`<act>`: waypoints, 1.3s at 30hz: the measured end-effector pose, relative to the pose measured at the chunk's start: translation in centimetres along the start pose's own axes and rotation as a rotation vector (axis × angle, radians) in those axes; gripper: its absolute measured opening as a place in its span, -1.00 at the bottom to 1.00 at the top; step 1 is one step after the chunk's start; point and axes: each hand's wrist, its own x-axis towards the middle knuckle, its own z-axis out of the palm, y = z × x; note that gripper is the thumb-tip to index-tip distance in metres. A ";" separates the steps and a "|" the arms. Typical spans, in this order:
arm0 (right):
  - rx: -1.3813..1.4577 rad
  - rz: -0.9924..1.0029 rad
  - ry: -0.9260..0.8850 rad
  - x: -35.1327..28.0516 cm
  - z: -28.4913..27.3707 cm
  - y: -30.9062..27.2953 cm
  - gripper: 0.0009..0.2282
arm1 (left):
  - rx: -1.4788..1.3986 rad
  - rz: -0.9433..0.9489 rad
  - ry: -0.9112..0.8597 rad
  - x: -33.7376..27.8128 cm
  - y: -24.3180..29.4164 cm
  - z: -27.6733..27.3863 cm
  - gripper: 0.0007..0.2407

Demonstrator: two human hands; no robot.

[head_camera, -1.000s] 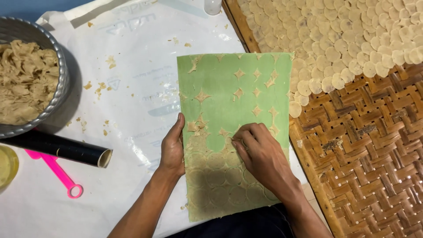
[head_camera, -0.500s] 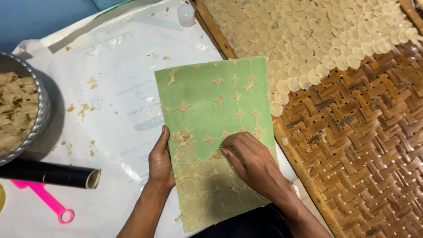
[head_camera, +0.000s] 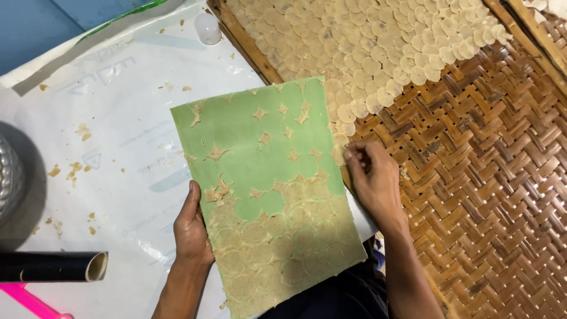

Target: Peeling small circular pieces of cracker dough from a green sheet and arranging them on a woven drying tray.

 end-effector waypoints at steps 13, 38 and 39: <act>-0.048 0.053 0.211 2.2 -0.3 -1.3 -0.85 | -0.056 0.015 -0.136 0.4 -0.5 -1.0 -0.58; -0.108 -0.393 0.025 -1.4 2.3 -4.0 -0.90 | -0.166 0.057 -0.056 1.4 -1.5 -1.4 -0.61; -0.095 -0.424 -0.105 -2.0 2.4 -4.8 -0.88 | -0.141 0.052 -0.093 1.7 -1.6 -1.6 -0.60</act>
